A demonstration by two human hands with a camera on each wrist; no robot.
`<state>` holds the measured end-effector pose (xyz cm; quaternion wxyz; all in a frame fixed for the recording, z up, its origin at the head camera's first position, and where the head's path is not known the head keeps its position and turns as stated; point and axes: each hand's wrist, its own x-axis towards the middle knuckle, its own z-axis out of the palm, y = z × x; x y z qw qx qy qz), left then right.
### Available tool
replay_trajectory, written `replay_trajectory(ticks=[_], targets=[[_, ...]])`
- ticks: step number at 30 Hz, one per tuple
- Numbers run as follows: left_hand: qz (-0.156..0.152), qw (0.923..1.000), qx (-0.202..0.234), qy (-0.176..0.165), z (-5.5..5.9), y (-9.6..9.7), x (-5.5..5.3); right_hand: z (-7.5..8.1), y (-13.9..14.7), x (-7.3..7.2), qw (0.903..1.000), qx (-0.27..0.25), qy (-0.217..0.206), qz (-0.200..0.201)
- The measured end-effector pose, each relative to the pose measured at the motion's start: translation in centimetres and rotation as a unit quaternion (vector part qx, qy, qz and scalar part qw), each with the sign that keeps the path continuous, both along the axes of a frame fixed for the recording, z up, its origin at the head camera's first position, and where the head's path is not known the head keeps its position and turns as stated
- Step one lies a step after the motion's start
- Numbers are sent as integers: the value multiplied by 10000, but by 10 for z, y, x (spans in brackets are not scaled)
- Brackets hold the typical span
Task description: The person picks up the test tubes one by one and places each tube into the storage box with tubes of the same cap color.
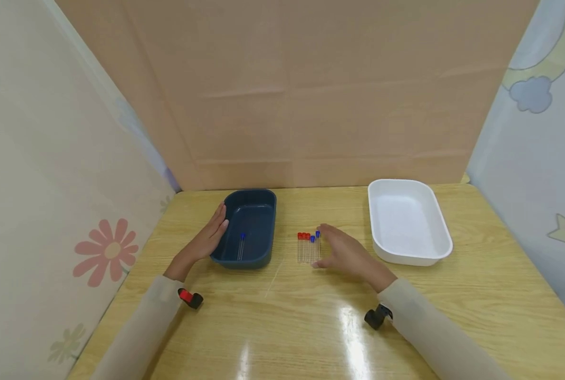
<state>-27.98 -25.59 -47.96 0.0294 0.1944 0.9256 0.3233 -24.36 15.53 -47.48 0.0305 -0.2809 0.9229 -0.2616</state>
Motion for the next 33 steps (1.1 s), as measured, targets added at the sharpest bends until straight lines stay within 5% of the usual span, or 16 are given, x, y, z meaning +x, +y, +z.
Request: replay_trajectory(ticks=[16,33], targets=[[29,10000,8,-5,-1,0,-1,-11,1,-15,9978,231,-627,36],[1,10000,-34,31,-1,-1,0,-15,-1,-21,9971,265,-706,40]])
